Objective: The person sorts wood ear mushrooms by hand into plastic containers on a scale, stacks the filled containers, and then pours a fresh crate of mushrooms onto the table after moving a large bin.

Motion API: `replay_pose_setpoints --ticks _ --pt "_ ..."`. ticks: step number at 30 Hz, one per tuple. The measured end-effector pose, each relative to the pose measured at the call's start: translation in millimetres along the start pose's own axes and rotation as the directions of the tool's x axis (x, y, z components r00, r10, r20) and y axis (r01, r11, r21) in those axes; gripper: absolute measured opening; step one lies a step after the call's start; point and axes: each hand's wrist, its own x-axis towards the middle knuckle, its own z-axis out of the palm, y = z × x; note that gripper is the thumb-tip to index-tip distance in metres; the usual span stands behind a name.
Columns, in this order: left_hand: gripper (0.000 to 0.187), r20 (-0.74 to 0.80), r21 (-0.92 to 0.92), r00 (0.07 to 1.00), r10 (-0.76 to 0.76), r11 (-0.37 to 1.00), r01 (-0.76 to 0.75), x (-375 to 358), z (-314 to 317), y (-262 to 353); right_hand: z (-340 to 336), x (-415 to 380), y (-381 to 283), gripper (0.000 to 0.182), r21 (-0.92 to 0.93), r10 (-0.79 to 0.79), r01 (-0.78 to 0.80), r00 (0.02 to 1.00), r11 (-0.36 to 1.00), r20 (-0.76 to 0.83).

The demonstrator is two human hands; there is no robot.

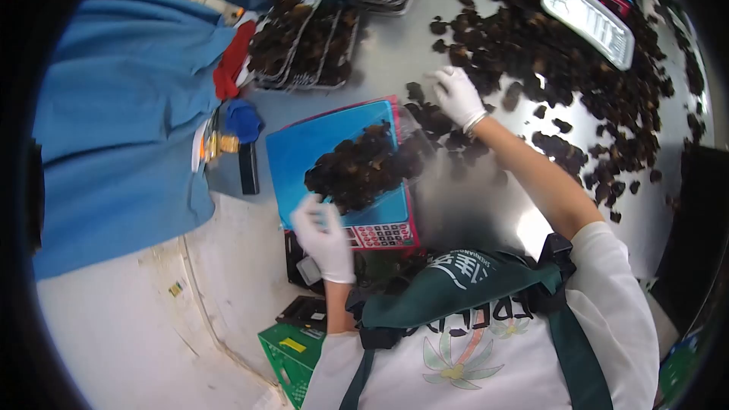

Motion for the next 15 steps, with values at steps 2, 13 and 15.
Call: replay_pose_setpoints --ticks 2,13,15 --pt "0.020 0.264 -0.230 0.915 0.305 0.941 -0.247 -28 14 37 7 23 2 0.037 -0.053 -0.097 0.104 0.989 0.993 0.110" --pt "0.072 0.193 0.020 0.966 -0.170 0.985 0.169 -97 192 27 24 21 10 0.036 -0.074 -0.349 0.429 0.812 0.900 0.467" --pt "0.070 0.151 0.013 0.965 -0.216 0.976 0.217 -88 210 26 18 20 8 0.033 -0.017 -0.369 0.422 0.812 0.906 0.453"
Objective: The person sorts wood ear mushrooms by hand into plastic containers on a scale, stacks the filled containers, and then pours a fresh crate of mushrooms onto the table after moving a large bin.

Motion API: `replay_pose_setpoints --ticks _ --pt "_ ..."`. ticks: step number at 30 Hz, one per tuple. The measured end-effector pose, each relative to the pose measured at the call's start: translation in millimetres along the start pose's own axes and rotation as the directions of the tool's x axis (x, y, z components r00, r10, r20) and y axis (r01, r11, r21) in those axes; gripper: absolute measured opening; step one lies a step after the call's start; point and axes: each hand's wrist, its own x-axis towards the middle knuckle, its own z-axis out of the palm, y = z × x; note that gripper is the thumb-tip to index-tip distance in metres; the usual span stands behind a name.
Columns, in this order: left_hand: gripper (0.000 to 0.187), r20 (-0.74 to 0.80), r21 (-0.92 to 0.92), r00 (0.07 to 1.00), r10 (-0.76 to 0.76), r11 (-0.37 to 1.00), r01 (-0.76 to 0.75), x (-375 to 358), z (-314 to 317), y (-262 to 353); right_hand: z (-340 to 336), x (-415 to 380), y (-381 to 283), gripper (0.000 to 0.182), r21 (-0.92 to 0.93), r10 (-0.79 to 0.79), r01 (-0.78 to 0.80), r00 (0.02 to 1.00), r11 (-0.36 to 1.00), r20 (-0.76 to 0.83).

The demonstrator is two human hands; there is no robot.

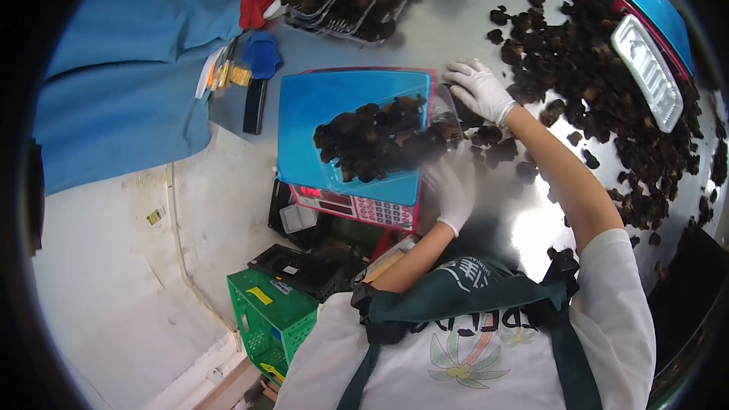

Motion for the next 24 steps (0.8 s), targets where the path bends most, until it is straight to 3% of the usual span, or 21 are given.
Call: replay_pose_setpoints --ticks 1,2,3,5,7,8,10,11,12,14,18,19,20,22,24 --pt "0.061 -0.142 0.063 0.988 0.054 0.997 -0.046 9 8 0 1 -3 -3 0.033 -0.027 -0.014 0.014 1.000 1.000 0.001" --pt "0.052 0.120 -0.112 0.988 -0.093 0.988 0.107 21 13 -5 2 -8 -6 0.032 -0.029 -0.033 0.033 0.999 0.999 0.002" --pt "0.049 0.158 -0.220 0.970 -0.185 0.951 0.218 31 -3 14 3 -13 -9 0.031 -0.038 -0.090 0.090 0.996 0.995 0.014" --pt "0.047 0.146 -0.245 0.946 -0.289 0.916 0.317 42 -13 40 -1 -31 -17 0.027 0.010 -0.137 0.137 0.991 0.991 0.010" --pt "0.050 -0.214 -0.220 0.977 0.004 0.974 -0.053 48 10 46 -12 -59 -14 0.025 0.016 -0.117 0.118 0.993 0.993 -0.027" --pt "0.044 -0.211 -0.160 0.969 0.125 0.974 -0.161 50 26 46 -18 -75 -9 0.024 -0.032 -0.103 0.102 0.994 0.994 -0.043" --pt "0.042 -0.157 -0.065 0.956 0.249 0.963 -0.262 48 51 69 -38 -113 3 0.024 -0.004 0.035 -0.035 0.997 0.999 -0.064" --pt "0.041 -0.098 -0.218 0.961 0.259 0.937 -0.274 43 67 85 -49 -135 11 0.025 -0.083 0.092 -0.101 0.990 0.991 -0.102" --pt "0.040 -0.004 -0.224 0.936 0.353 0.911 -0.345 36 86 100 -64 -155 18 0.025 -0.159 0.147 -0.169 0.979 0.973 -0.143" --pt "0.042 0.213 -0.427 0.848 0.486 0.827 -0.367 23 91 153 -90 -197 34 0.029 -0.185 0.270 -0.316 0.933 0.931 -0.239" --pt "0.053 0.271 -0.552 0.686 0.675 0.693 -0.464 -9 151 210 -150 -280 57 0.034 -0.264 0.404 -0.514 0.834 0.816 -0.376" --pt "0.054 0.293 -0.528 0.615 0.732 0.660 -0.535 -6 148 223 -167 -291 50 0.034 -0.214 0.437 -0.577 0.769 0.788 -0.466" --pt "0.055 0.262 -0.619 0.594 0.760 0.605 -0.501 0 142 230 -178 -305 42 0.037 -0.182 0.463 -0.626 0.713 0.758 -0.526" --pt "0.058 0.395 -0.644 0.558 0.730 0.653 -0.398 20 117 234 -181 -333 11 0.042 0.007 0.565 -0.753 0.489 0.658 -0.664" --pt "0.065 0.288 -0.641 0.558 0.779 0.589 -0.492 28 107 198 -157 -374 -24 0.057 0.070 0.651 -0.864 0.321 0.499 -0.688"
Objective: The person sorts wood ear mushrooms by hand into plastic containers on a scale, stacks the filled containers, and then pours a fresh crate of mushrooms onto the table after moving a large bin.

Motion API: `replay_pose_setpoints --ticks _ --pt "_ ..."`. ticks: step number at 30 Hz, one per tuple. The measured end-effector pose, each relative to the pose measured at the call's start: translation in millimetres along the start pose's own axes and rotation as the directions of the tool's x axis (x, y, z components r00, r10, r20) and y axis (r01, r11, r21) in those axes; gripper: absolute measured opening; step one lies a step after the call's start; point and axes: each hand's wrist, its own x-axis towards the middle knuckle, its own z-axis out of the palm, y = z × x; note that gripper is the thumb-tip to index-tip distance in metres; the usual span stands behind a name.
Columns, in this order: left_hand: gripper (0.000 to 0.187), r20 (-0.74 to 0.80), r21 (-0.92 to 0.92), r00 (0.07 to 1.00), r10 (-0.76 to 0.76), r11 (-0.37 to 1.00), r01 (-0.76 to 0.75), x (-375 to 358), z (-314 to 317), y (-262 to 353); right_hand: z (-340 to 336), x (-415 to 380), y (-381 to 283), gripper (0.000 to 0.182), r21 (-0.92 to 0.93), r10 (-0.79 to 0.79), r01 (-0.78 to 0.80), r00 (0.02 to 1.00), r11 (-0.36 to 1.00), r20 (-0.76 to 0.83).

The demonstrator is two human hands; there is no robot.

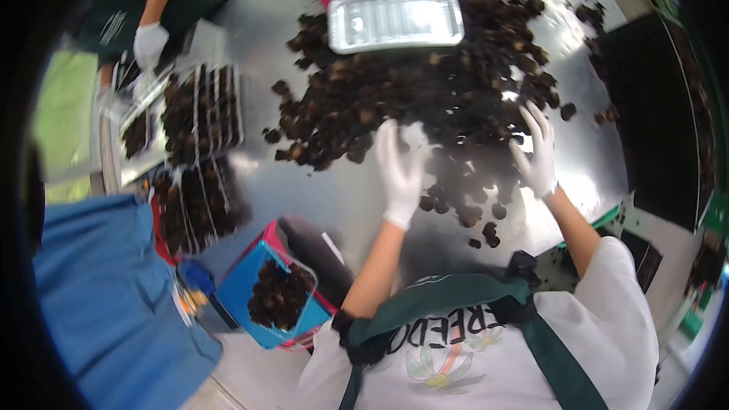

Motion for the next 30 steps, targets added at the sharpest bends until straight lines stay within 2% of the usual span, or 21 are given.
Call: replay_pose_setpoints --ticks 1,2,3,4,5,6,7,8,10,12,13,14,15,17,18,20,22,24,25,28,30 --pt "0.069 -0.002 0.045 0.998 -0.063 0.997 0.063 -19 -9 1 -4 -34 11 0.066 0.042 0.086 -0.086 0.996 0.995 -0.003" --pt "0.073 -0.015 0.096 0.992 -0.124 0.987 0.125 -41 -18 3 -6 -73 23 0.079 -0.022 0.143 -0.142 0.988 0.990 0.066" --pt "0.079 0.041 0.247 0.993 -0.110 0.964 0.096 -66 -21 5 -8 -115 26 0.092 -0.030 0.154 -0.151 0.983 0.988 0.096" --pt "0.085 0.097 0.392 0.990 -0.103 0.918 0.057 -93 -21 7 -11 -152 22 0.104 -0.167 0.233 -0.198 0.945 0.966 0.231" --pt "0.091 0.220 0.415 0.972 -0.077 0.910 -0.022 -116 -17 9 0 -188 22 0.112 -0.272 0.299 -0.202 0.873 0.941 0.385" --pt "0.096 0.339 0.430 0.939 -0.057 0.897 -0.100 -136 -8 11 6 -210 13 0.118 -0.178 0.335 -0.288 0.865 0.941 0.372" --pt "0.089 0.494 0.385 0.867 -0.063 0.910 -0.153 -147 1 14 7 -204 -4 0.118 -0.183 0.371 -0.323 0.824 0.928 0.427" --pt "0.079 0.586 0.304 0.810 0.034 0.917 -0.258 -155 12 15 11 -194 -22 0.118 -0.189 0.402 -0.355 0.780 0.916 0.480" --pt "0.069 0.750 0.165 0.628 0.207 0.861 -0.481 -152 33 15 37 -172 -22 0.106 -0.233 0.404 -0.338 0.843 0.912 0.355" --pt "0.058 0.735 0.187 0.640 0.224 0.840 -0.509 -135 50 7 63 -122 -17 0.095 -0.136 0.305 -0.284 0.936 0.949 0.176" --pt "0.047 0.711 0.268 0.682 0.175 0.828 -0.492 -112 57 6 80 -96 -8 0.090 -0.082 0.270 -0.261 0.954 0.962 0.127" --pt "0.039 0.724 0.452 0.689 0.021 0.741 -0.497 -77 57 12 78 -56 -15 0.087 -0.101 0.242 -0.230 0.961 0.968 0.136" --pt "0.045 0.629 0.607 0.777 -0.014 0.633 -0.481 -46 63 0 81 -24 -15 0.084 -0.153 0.170 -0.149 0.976 0.977 0.137" --pt "0.066 0.457 0.764 0.889 -0.027 0.524 -0.377 19 50 -17 86 34 -14 0.081 -0.048 -0.037 0.040 0.998 0.998 0.058" --pt "0.070 0.363 0.786 0.928 -0.088 0.564 -0.254 47 36 -9 83 64 -15 0.079 -0.045 -0.151 0.157 0.983 0.987 0.103" --pt "0.075 0.209 0.757 0.978 -0.015 0.636 -0.152 78 19 -17 71 113 -25 0.064 -0.028 -0.326 0.326 0.945 0.945 -0.034" --pt "0.075 0.148 0.689 0.989 -0.027 0.720 -0.083 89 2 -7 59 156 -34 0.051 -0.027 -0.430 0.432 0.890 0.902 -0.153" --pt "0.076 0.085 0.593 0.990 -0.111 0.804 0.039 81 -10 5 72 192 -25 0.036 -0.020 -0.450 0.449 0.892 0.893 -0.048" --pt "0.076 0.052 0.560 0.991 -0.122 0.825 0.072 73 -16 10 77 201 -20 0.015 -0.122 -0.390 0.413 0.904 0.903 0.174" --pt "0.076 -0.041 0.423 0.984 -0.175 0.889 0.175 42 -29 17 86 205 -13 0.008 -0.202 -0.394 0.475 0.854 0.856 0.339" --pt "0.075 -0.088 0.365 0.970 -0.228 0.898 0.244 20 -34 13 88 203 -14 0.007 -0.226 -0.392 0.457 0.876 0.860 0.282"
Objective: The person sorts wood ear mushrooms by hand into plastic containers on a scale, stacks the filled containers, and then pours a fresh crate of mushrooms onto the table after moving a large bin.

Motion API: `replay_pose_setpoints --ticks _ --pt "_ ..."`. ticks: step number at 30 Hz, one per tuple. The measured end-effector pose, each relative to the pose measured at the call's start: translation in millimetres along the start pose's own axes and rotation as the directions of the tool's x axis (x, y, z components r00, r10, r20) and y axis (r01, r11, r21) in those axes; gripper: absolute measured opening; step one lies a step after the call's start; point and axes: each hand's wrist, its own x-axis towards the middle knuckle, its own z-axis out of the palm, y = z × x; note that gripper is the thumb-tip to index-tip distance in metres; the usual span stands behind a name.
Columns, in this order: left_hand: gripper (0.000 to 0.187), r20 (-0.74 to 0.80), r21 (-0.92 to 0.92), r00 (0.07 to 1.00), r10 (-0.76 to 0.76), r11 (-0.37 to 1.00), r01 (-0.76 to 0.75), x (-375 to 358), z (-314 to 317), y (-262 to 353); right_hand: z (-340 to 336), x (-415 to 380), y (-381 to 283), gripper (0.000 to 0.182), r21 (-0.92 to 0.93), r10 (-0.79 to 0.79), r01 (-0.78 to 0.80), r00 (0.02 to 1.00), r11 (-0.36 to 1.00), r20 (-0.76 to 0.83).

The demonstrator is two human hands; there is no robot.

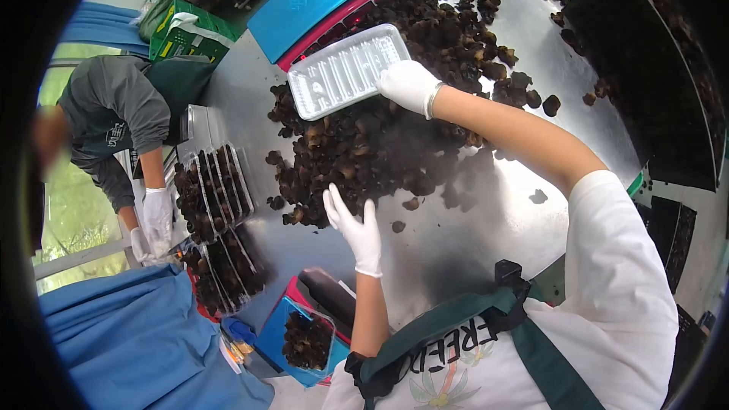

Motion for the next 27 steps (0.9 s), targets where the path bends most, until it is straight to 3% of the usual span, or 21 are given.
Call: replay_pose_setpoints --ticks 2,5,8,10,12,16,20,22,23,24,26,27 --pt "0.072 0.008 -0.092 0.998 -0.065 0.994 0.066 -18 -3 -6 -2 2 -3 0.007 -0.021 0.039 -0.039 0.999 0.999 0.029" --pt "0.071 0.027 -0.037 0.995 -0.101 0.994 0.102 -37 -9 -8 9 2 -2 0.008 -0.067 -0.036 0.027 0.990 0.997 -0.134" --pt "0.069 0.003 0.006 0.995 -0.102 0.995 0.102 -49 -16 -7 20 -5 -11 0.011 -0.057 0.041 -0.054 0.974 0.997 -0.221" --pt "0.069 -0.004 0.008 0.994 -0.108 0.994 0.108 -56 -18 -10 18 -13 -14 0.012 -0.030 0.053 -0.061 0.975 0.998 -0.215" --pt "0.069 -0.003 -0.003 0.992 -0.123 0.992 0.123 -63 -19 -12 13 -10 -10 0.012 0.007 0.127 -0.127 0.991 0.992 -0.036" --pt "0.066 -0.031 -0.008 0.988 -0.150 0.989 0.150 -70 -19 -9 9 -2 -2 0.012 -0.051 -0.023 0.015 0.988 0.999 -0.155" --pt "0.062 -0.045 -0.022 0.987 -0.152 0.988 0.151 -73 -24 0 2 0 9 0.008 -0.006 0.079 -0.083 0.966 0.997 -0.247" --pt "0.058 -0.088 -0.059 0.991 -0.099 0.994 0.094 -73 -37 12 -34 -16 2 0.007 0.060 -0.045 0.070 0.935 0.996 -0.351" --pt "0.057 -0.115 -0.071 0.990 -0.080 0.995 0.072 -74 -47 18 -56 -29 -9 0.008 -0.025 -0.163 0.165 0.915 0.986 -0.368" --pt "0.055 -0.214 -0.062 0.977 0.015 0.998 -0.029 -76 -56 22 -78 -48 -31 0.006 -0.005 -0.160 0.166 0.939 0.986 -0.304" --pt "0.052 -0.397 -0.001 0.895 0.202 0.975 -0.221 -82 -75 28 -114 -104 -68 0.005 0.055 -0.265 0.266 0.964 0.963 -0.025" --pt "0.049 -0.472 0.020 0.848 0.240 0.965 -0.263 -85 -79 34 -84 -143 -79 0.018 0.010 -0.388 0.428 0.829 0.904 -0.402"
